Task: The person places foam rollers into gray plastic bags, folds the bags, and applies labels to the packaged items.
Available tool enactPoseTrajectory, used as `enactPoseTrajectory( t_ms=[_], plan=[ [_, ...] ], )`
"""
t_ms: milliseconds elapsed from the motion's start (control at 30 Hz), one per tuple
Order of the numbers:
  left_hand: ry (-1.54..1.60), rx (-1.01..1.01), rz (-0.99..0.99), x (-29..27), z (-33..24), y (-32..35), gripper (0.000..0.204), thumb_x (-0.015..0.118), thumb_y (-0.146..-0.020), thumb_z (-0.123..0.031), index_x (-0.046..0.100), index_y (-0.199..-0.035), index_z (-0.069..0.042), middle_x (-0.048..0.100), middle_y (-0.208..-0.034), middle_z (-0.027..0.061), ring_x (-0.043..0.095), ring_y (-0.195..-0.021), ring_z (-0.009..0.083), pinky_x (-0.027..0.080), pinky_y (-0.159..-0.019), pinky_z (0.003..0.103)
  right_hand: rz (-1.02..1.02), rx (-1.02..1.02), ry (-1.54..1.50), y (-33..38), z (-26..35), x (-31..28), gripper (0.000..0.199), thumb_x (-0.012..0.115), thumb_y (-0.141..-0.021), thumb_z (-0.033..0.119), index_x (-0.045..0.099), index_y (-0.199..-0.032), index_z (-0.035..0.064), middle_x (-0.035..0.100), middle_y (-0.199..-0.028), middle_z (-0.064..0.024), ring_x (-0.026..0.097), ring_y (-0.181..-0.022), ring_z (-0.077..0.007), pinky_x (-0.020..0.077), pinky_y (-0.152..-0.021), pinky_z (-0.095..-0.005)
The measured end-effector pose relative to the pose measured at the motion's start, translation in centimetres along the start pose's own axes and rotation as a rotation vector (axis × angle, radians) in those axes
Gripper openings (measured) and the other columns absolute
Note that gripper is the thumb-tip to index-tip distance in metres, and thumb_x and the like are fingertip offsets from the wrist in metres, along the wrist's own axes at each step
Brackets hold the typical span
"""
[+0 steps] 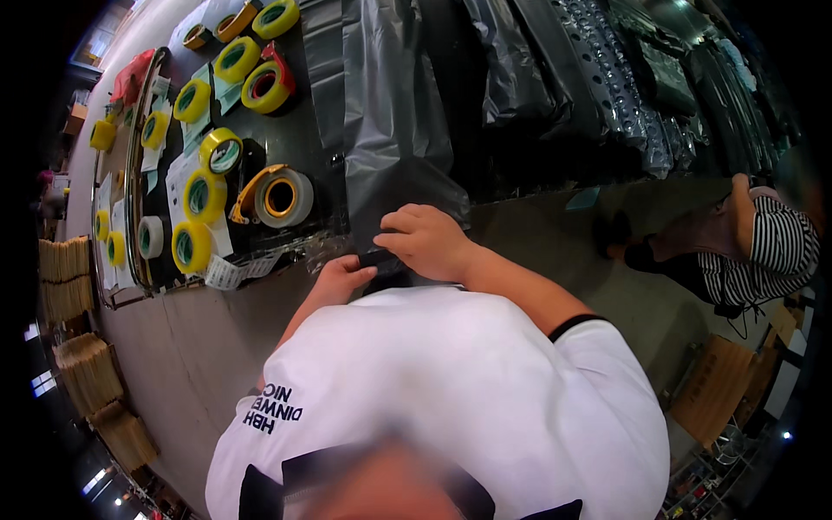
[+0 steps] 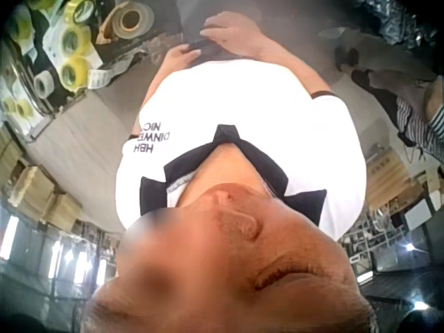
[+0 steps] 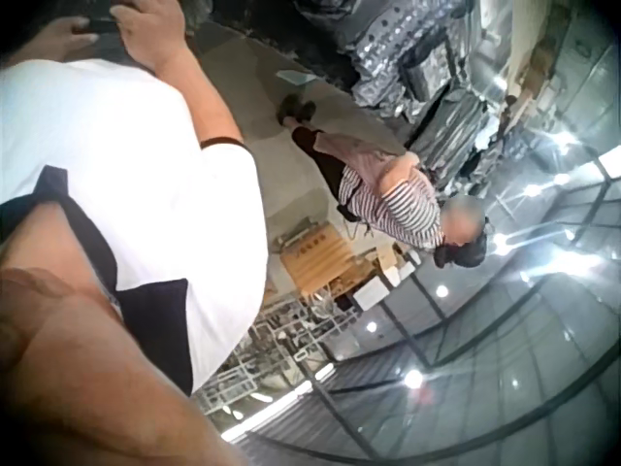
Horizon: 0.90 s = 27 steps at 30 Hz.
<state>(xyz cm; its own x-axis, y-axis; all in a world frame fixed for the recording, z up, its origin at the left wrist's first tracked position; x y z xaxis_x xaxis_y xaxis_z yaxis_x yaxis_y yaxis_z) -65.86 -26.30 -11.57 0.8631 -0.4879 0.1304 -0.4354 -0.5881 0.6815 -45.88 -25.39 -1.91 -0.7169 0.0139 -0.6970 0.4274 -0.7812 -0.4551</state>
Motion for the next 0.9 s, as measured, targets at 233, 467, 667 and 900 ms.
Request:
enactPoseTrajectory(
  t_ms=[233,467,667,900],
  plan=[
    [-0.189,0.103,0.000,-0.4,0.5,1.3,0.017,0.067,-0.086,-0.005,0.068,-0.103,-0.002,0.064,-0.088,-0.0011,0.055,-0.080,0.0058,0.045,-0.071,0.024,0.219,0.031,-0.117,-0.2,0.8,4.7,0.021,0.076,-0.072,0.016,0.072,-0.093,0.0113,0.065,-0.092,-0.0023,0.060,-0.087,-0.0240,0.0498,-0.074,-0.0363],
    [-0.217,0.315,-0.094,0.4,1.0,1.3,0.020,0.069,-0.078,-0.008,0.073,-0.097,-0.004,0.070,-0.088,0.0117,0.066,-0.084,0.0186,0.052,-0.078,0.032,0.337,0.132,-0.082,-1.1,1.9,5.7,0.011,0.074,-0.073,0.018,0.069,-0.082,0.0129,0.063,-0.085,-0.0042,0.060,-0.085,-0.0274,0.0496,-0.072,-0.0395],
    [-0.423,0.400,-0.075,0.9,-0.9,1.0,0.020,0.068,-0.071,-0.014,0.072,-0.088,-0.004,0.069,-0.082,0.0157,0.068,-0.078,0.0250,0.052,-0.071,0.036,0.230,0.122,-0.147,-1.0,3.0,3.7,0.014,0.077,-0.068,0.009,0.064,-0.069,0.0113,0.060,-0.076,-0.0053,0.060,-0.077,-0.0287,0.0477,-0.066,-0.0408],
    [-0.794,0.555,-0.285,-0.9,-5.3,2.4,0.029,0.066,-0.071,-0.005,0.068,-0.100,-0.004,0.064,-0.100,0.0153,0.059,-0.103,0.0331,0.048,-0.090,0.040,0.190,0.174,-0.396,5.4,2.3,0.7,0.017,0.080,-0.063,0.004,0.067,-0.073,0.0094,0.064,-0.078,-0.0062,0.062,-0.077,-0.0257,0.0508,-0.065,-0.0352]
  ],
)
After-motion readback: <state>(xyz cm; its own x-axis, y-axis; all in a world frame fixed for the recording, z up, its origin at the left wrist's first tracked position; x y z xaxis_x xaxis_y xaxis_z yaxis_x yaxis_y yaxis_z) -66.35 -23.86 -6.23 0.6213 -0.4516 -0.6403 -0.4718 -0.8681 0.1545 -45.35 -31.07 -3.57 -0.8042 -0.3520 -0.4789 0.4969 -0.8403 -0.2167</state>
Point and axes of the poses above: each hand's wrist, its own y-axis away from the middle knuckle, its own x-axis out of the palm, z = x × y, the point moved 5 cm from there along -y, towards the middle knuckle
